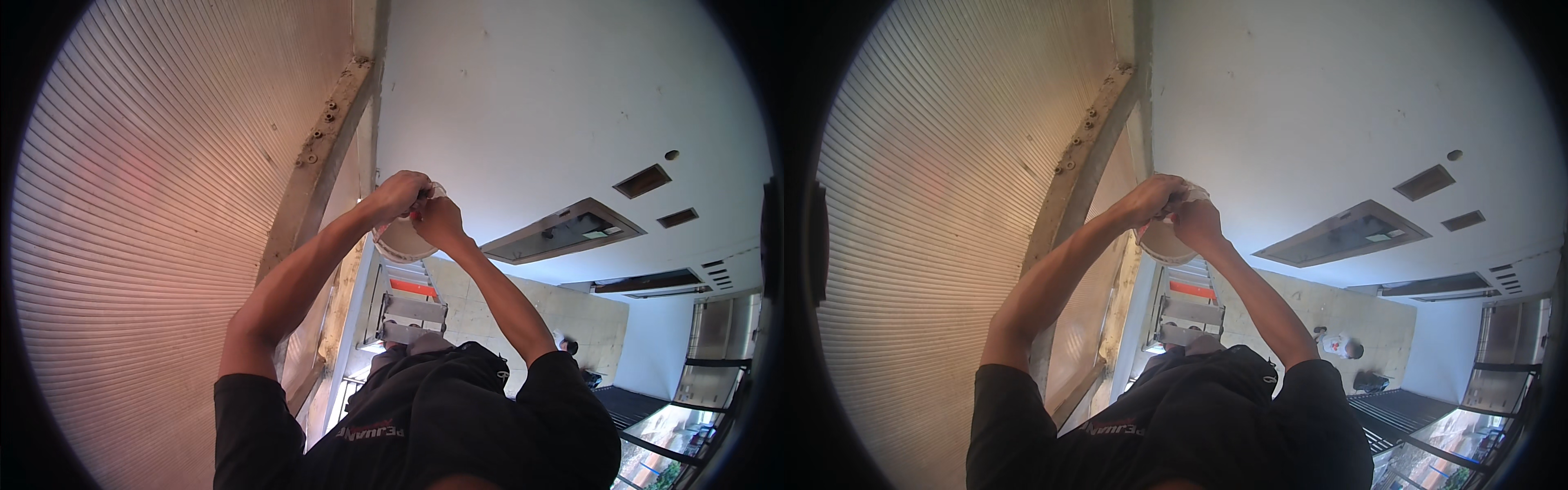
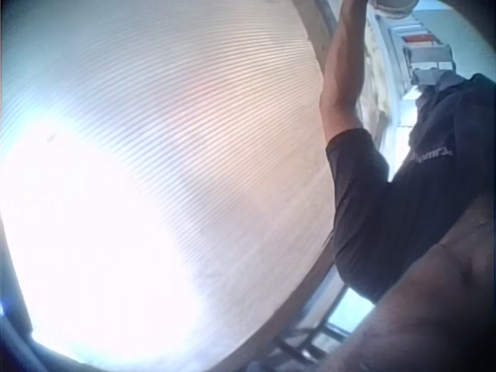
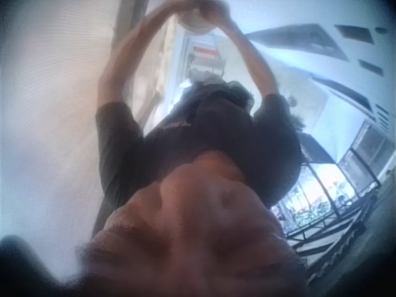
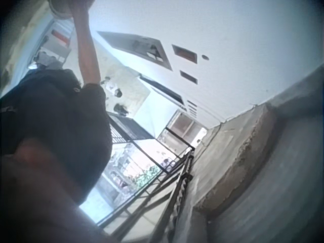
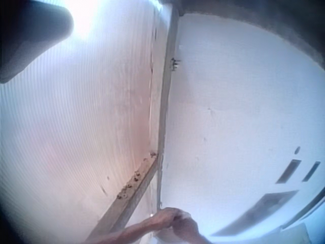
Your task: The person paints a white ceiling using a paintbrush and a small paint container. They repeatedly dip the brush into the container and apply paint to the ceiling surface in a narrow corridor area.
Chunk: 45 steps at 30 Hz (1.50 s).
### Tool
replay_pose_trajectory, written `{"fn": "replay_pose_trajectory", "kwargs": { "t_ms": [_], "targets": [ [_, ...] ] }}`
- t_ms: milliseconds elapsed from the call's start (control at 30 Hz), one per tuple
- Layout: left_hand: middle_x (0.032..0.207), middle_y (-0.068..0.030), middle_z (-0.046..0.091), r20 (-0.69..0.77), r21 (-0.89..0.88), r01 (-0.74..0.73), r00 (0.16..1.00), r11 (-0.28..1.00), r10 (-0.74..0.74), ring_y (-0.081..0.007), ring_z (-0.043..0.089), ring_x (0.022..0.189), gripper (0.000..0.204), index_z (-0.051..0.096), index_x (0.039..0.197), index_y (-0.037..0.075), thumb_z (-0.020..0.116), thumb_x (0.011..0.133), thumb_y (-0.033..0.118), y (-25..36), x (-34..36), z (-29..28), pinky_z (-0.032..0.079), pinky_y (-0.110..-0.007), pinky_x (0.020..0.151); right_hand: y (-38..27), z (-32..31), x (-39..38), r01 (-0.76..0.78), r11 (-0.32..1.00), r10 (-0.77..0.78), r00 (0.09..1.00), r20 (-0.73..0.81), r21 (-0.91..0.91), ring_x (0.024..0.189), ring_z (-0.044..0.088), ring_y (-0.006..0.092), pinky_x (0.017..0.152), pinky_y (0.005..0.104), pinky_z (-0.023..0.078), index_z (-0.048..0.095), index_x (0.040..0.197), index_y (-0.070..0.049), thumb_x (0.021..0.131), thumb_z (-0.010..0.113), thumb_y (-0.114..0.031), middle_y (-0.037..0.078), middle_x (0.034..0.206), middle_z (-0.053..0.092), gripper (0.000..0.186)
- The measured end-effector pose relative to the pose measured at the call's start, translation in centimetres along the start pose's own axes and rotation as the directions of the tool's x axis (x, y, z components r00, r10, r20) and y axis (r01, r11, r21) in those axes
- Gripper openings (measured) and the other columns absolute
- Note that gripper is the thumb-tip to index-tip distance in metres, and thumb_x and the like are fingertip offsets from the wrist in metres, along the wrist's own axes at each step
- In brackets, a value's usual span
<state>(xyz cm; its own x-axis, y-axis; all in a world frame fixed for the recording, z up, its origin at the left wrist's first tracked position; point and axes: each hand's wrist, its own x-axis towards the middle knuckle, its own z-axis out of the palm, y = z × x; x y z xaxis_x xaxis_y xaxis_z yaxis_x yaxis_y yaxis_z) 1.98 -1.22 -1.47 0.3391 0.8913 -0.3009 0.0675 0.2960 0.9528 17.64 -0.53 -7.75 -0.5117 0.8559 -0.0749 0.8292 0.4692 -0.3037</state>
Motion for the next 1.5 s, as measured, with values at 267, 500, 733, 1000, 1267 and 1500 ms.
{"fn": "replay_pose_trajectory", "kwargs": {
  "t_ms": [267, 500, 733, 1000, 1267, 1500],
  "targets": [
    [0.062, 0.0055, 0.038, 0.010, -0.046, 0.059, 0.998, 0.997, -0.059, -0.0068, 0.029, 0.051, 0.024, 0.051, 0.080, 0.009, 0.043, 0.098, 0.022, 1.1, -0.5, 0.7, 0.024, -0.026, 0.046, 0.1, -2.9, -3.5, -0.113, 0.821, 0.104, 0.993, 0.047, 0.560, 0.071, 0.070, 0.0221, 0.069, 0.0321, 0.053, 0.077, 0.092, -0.003, 0.076, 0.078, -0.022, 0.015, 0.083, 0.074, 0.026],
    [0.062, 0.0040, 0.040, -0.010, -0.065, 0.092, 0.996, 0.994, -0.093, -0.0072, 0.030, 0.051, 0.024, 0.051, 0.079, 0.009, 0.044, 0.096, 0.023, 0.6, 0.0, 0.3, 0.024, -0.026, 0.045, 0.7, -0.6, -3.2, 0.150, 0.940, -0.024, 0.925, -0.380, 0.306, 0.075, 0.066, 0.0254, 0.071, 0.0399, 0.051, 0.075, 0.089, -0.008, 0.076, 0.073, -0.018, 0.009, 0.077, 0.069, 0.017],
    [0.061, 0.0039, 0.040, 0.015, -0.104, 0.139, 0.990, 0.985, -0.139, -0.0075, 0.031, 0.050, 0.024, 0.052, 0.079, 0.009, 0.046, 0.097, 0.024, 0.1, 0.2, 0.1, 0.025, -0.027, 0.045, 1.5, -0.1, -3.4, 0.258, 0.965, -0.185, 0.778, -0.601, 0.037, 0.078, 0.066, 0.0209, 0.072, 0.0362, 0.046, 0.072, 0.088, -0.009, 0.073, 0.074, -0.008, 0.005, 0.079, 0.071, 0.015],
    [0.062, 0.0016, 0.043, -0.047, -0.025, 0.086, 0.995, 0.996, -0.087, -0.0083, 0.034, 0.051, 0.023, 0.053, 0.081, 0.005, 0.044, 0.096, 0.020, 1.1, -0.4, 0.6, 0.027, -0.027, 0.045, -0.2, -1.6, -5.5, 0.001, 0.791, 0.199, 0.946, -0.258, 0.612, 0.065, 0.067, 0.0247, 0.067, 0.0338, 0.051, 0.076, 0.085, -0.005, 0.077, 0.076, -0.019, 0.011, 0.076, 0.072, 0.016],
    [0.061, 0.0029, 0.042, -0.004, -0.106, 0.132, 0.991, 0.985, -0.134, -0.0073, 0.032, 0.050, 0.025, 0.053, 0.080, 0.007, 0.044, 0.098, 0.022, 0.8, -0.1, 0.5, 0.026, -0.027, 0.044, 0.4, -0.8, -5.4, 0.102, 0.730, 0.220, 0.901, -0.373, 0.676, 0.072, 0.068, 0.0234, 0.067, 0.0346, 0.051, 0.076, 0.087, -0.005, 0.076, 0.076, -0.017, 0.009, 0.078, 0.073, 0.017],
    [0.061, 0.0030, 0.042, 0.019, -0.058, 0.186, 0.983, 0.981, -0.185, -0.0076, 0.033, 0.050, 0.025, 0.054, 0.082, 0.007, 0.044, 0.098, 0.023, 0.2, 0.0, 0.4, 0.026, -0.027, 0.045, 1.7, -0.3, -3.9, 0.291, 0.951, -0.133, 0.695, -0.707, 0.108, 0.075, 0.065, 0.0228, 0.069, 0.0371, 0.046, 0.072, 0.084, -0.009, 0.072, 0.075, -0.010, 0.004, 0.079, 0.071, 0.013]
  ]
}}
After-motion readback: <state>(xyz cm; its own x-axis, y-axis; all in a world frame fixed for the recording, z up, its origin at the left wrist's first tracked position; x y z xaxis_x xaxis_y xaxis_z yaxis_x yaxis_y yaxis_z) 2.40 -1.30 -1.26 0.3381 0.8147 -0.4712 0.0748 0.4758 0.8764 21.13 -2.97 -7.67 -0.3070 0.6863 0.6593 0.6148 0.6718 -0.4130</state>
